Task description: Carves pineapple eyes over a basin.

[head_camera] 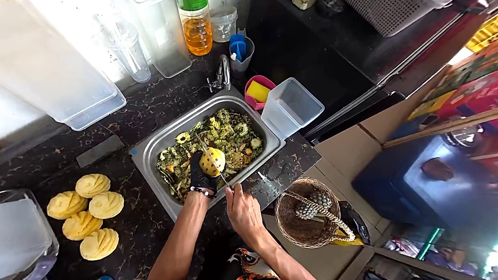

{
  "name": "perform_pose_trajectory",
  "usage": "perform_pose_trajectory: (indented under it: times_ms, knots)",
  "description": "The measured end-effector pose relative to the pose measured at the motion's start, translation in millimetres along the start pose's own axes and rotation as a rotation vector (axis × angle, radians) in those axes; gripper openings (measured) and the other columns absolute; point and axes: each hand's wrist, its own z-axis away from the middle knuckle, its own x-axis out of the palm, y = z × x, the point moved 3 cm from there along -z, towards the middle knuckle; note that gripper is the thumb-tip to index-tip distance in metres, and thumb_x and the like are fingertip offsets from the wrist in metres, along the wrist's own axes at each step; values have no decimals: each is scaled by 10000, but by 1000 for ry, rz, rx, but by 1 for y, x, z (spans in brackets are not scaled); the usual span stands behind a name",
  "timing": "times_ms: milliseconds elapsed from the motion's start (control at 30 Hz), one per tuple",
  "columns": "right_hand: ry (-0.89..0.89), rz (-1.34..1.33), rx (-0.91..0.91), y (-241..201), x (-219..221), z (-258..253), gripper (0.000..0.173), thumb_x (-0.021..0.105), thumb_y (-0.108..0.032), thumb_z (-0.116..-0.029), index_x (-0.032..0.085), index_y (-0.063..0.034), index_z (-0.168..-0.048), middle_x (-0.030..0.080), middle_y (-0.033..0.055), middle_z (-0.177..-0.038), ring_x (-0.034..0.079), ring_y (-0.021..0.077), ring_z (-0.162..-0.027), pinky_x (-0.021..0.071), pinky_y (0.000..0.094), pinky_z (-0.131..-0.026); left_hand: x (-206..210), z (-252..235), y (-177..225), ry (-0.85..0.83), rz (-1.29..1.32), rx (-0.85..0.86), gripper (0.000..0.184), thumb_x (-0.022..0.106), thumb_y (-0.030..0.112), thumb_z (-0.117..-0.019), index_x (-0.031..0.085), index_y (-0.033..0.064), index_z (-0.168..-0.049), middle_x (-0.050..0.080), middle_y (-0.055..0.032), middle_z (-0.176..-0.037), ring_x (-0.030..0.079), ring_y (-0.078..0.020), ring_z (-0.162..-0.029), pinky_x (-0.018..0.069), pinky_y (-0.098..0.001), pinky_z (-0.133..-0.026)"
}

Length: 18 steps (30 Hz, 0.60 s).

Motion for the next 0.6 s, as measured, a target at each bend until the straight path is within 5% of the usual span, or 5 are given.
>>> perform_pose_trajectory:
  times_ms: [300,367,467,600]
  knots:
    - [-123,-79,31,-19,4,-34,538,270,-435,-1111,645,-49,-1115,710,120,-827,734,314,-854,571,486,-737,-11,2,-11,-16,-118,254,254,485,267,-1052,585,127,-1240,645,-35,-1031,645,-130,-907,559,-345,-793]
    - [-102,-125,18,-17,8,-33,536,289,-439,-1109,651,-43,-1112,702,122,-807,730,316,-822,575,496,-723,-12,-2,-5,55,-78,235,285,484,316,-1047,565,130,-1248,627,-62,-1064,633,-171,-940,557,-402,-792]
    - [-77,-233,75,-5,-1,-33,532,312,-413,-1113,654,-5,-1102,681,143,-767,717,336,-783,575,529,-725,-28,-15,15,46,-33,178,502,543,493,-980,523,164,-1358,594,-124,-1291,599,-298,-1140,530,-578,-880]
    - [-122,-291,39,18,-4,-61,567,277,-417,-1118,661,-22,-981,637,115,-735,675,287,-748,542,492,-726,-42,-11,46,-184,-100,247,482,579,541,-948,570,229,-1315,647,-44,-1235,638,-220,-1109,563,-476,-877]
